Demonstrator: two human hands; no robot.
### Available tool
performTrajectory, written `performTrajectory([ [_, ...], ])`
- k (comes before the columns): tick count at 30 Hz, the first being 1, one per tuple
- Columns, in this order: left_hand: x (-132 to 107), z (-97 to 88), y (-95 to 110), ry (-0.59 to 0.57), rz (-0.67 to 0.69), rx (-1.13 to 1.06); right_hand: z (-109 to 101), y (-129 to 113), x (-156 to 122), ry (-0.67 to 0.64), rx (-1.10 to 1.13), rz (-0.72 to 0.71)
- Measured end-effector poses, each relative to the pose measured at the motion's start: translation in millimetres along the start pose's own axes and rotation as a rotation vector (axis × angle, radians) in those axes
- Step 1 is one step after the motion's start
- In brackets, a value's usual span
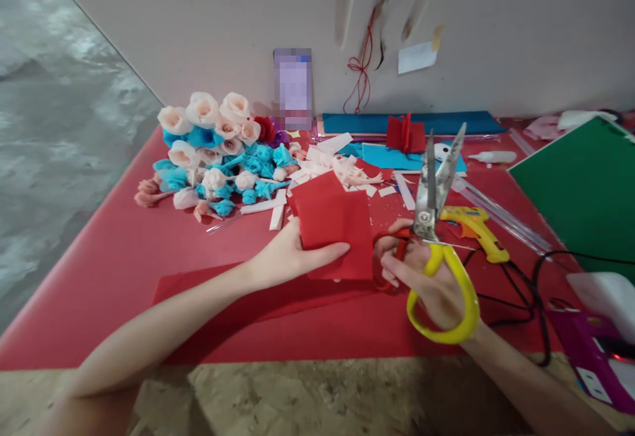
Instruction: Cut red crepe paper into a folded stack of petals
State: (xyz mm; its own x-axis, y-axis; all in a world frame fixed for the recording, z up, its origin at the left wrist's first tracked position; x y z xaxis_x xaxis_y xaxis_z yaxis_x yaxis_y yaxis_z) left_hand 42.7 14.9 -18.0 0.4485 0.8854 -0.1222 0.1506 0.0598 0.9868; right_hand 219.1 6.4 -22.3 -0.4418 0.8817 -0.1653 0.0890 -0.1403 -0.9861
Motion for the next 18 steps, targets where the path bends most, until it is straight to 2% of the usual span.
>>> performTrajectory([
  [5,1.0,11.4,-7.7,-0.132,-0.002,-0.029,5.1,-6.2,-1.3,0.063,-0.065,-0.028],
  [8,-0.5,15.2,-19.9,-0.116,0.001,-0.177,6.7,-4.5,-2.4,0.105,0.016,-0.056],
  [11,-5.3,18.8,-29.0,-0.119,0.079,-0.314,4.9,-5.3,-4.3,0.149,0.111,-0.099],
  [15,-13.8,30.1,-23.0,-0.268,0.239,-0.142,2.6,-7.8,-7.9,0.213,0.123,-0.110],
  [18,-15.5,37.9,-14.5,-0.276,0.292,0.050,4.6,-6.7,-9.4,0.227,0.098,-0.097],
])
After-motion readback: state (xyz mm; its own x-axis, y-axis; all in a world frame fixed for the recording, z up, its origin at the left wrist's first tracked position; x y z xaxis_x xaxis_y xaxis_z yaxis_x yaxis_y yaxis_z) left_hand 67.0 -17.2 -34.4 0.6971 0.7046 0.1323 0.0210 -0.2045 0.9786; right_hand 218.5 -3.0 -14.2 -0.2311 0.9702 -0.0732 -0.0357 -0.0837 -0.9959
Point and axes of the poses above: each hand's wrist, its own x-axis towards the middle knuckle, its own z-axis out of the palm, y = z × x, the point moved 4 cm from there along x, towards the middle knuckle, and after that the axes turned 11 degrees about -y, right-handed, at the moved point
